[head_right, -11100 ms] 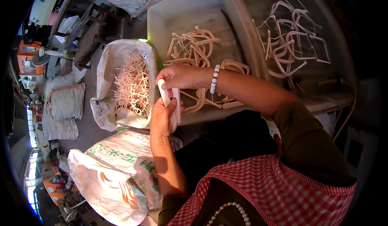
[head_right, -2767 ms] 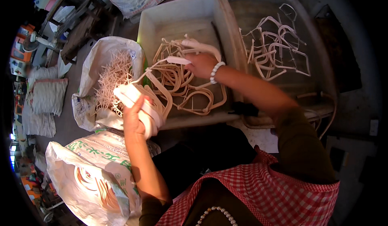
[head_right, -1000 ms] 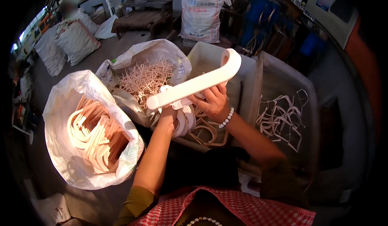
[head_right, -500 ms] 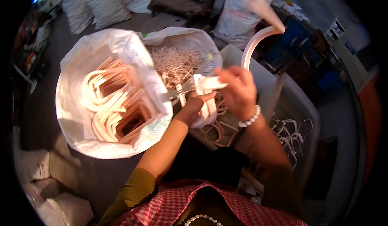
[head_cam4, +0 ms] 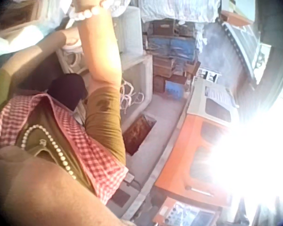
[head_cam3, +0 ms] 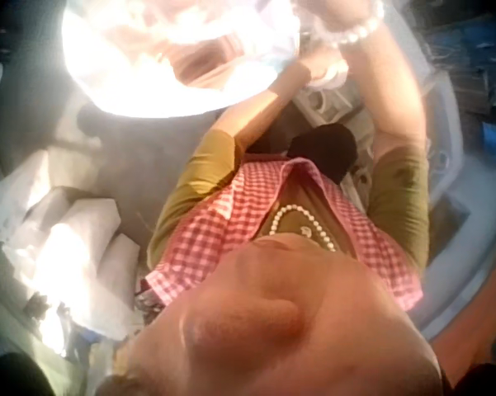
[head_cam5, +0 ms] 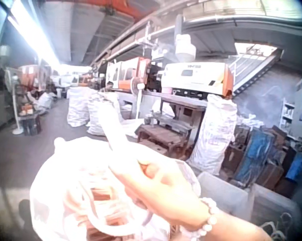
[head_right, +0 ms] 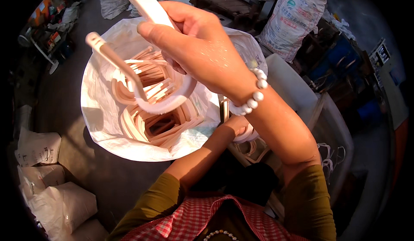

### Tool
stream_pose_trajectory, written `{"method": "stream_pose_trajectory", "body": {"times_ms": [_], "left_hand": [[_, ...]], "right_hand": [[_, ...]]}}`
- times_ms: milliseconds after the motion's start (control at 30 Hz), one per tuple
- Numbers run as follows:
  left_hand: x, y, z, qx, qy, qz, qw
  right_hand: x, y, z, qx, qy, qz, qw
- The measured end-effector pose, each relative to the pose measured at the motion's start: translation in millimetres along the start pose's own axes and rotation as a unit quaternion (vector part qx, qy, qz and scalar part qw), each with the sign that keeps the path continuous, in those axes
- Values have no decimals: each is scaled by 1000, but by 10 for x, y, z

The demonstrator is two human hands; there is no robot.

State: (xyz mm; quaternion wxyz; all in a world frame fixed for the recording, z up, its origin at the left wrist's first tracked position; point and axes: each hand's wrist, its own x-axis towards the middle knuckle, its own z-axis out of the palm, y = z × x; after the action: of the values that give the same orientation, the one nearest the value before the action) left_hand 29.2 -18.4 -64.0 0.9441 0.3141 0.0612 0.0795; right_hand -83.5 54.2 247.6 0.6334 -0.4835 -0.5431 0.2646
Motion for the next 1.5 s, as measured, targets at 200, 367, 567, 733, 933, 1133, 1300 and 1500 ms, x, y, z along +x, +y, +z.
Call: {"method": "stream_pose_trajectory", "body": {"times_ms": [200,367,567,733,933,1133,1300,1500], "left_hand": [[-305,188,216,184,56,39,980],[-377,277,309,226,25,-61,972],[-429,230,385,284,71,-27,956],[-395,144,446,128,19,-17,991],[-363,255,334,105,16,-38,994],[-379,331,302,103,16,-40,994],[-450,349,310,92,12,-50,994],[-398,385,360,64,20,-48,997]], "right_hand": [[632,296,-124,-103,-221,219,945],[1121,789,-112,3,-339,379,861],[1576,1395,-112,-22,-324,410,852],[1843,1718,47,-413,-337,190,824],[2147,2190,281,-636,-344,42,690],[2168,2210,398,-654,-313,116,679],[1930,2176,370,-636,-315,86,700],[1816,2124,230,-634,-339,34,694]]}}
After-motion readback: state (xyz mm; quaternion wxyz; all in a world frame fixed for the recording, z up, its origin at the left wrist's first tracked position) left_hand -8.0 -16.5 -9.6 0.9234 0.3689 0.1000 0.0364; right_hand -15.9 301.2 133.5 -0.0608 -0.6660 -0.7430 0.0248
